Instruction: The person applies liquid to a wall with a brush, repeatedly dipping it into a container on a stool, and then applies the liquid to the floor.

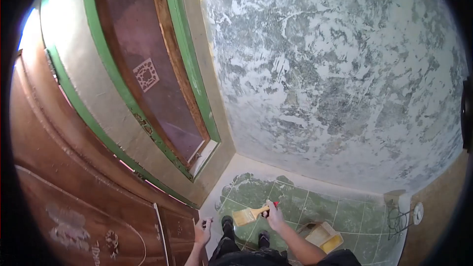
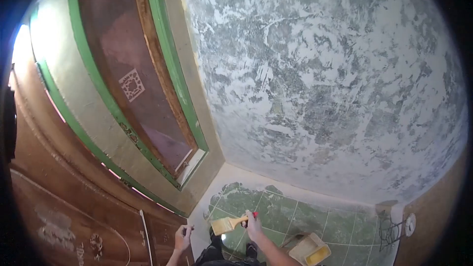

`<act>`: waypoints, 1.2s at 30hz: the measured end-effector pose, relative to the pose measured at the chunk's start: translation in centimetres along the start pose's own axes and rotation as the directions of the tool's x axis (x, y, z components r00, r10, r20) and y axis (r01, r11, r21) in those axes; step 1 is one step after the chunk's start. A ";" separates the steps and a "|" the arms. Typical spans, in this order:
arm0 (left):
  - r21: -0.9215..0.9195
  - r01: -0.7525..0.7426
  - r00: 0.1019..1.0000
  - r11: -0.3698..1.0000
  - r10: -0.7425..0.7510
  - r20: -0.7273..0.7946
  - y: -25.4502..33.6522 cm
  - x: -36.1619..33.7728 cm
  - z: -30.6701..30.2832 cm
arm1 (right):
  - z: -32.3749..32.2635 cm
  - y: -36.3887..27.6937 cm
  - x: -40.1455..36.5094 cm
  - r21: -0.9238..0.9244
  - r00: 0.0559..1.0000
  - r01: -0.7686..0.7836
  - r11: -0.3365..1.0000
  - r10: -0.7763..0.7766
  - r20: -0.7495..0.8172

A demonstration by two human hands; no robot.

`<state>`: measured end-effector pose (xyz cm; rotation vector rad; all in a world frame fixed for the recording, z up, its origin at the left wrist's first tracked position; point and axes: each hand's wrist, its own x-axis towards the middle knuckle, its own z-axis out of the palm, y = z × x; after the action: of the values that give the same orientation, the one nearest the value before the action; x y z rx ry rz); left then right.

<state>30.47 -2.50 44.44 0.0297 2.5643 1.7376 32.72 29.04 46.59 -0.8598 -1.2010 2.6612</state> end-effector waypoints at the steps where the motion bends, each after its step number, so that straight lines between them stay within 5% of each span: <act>1: -0.009 0.014 1.000 1.000 -0.014 0.025 1.3 -1.9 0.6 | -1.3 -0.1 -1.2 -0.017 0.998 -0.061 0.998 0.061 -0.026; 10: -0.222 0.083 0.990 0.972 -0.055 0.129 4.0 -14.0 2.0 | -9.9 4.3 -13.0 0.164 0.978 -0.130 0.978 0.153 -0.138; 15: -0.157 0.004 0.960 0.988 0.040 0.276 4.1 -18.0 -0.8 | -13.2 6.8 -20.9 0.221 0.974 0.031 0.975 0.021 -0.227; 20: -0.066 0.049 0.944 0.997 -0.025 0.328 1.1 -23.2 -4.3 | -16.6 11.7 -28.3 0.229 0.923 0.093 0.969 0.002 -0.384; 27: -0.198 0.076 0.950 0.977 -0.010 0.313 1.2 -32.9 -5.6 | -15.8 13.7 -39.2 0.219 0.968 0.079 0.972 -0.022 -0.250; 36: -0.267 0.100 0.917 0.958 0.015 0.398 2.1 -39.1 -2.6 | -18.3 10.9 -43.3 0.177 0.956 0.052 0.983 0.002 -0.292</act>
<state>69.36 -5.76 48.33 0.2829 2.0033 1.8387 80.15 20.31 48.73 -1.1449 -0.8781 2.4627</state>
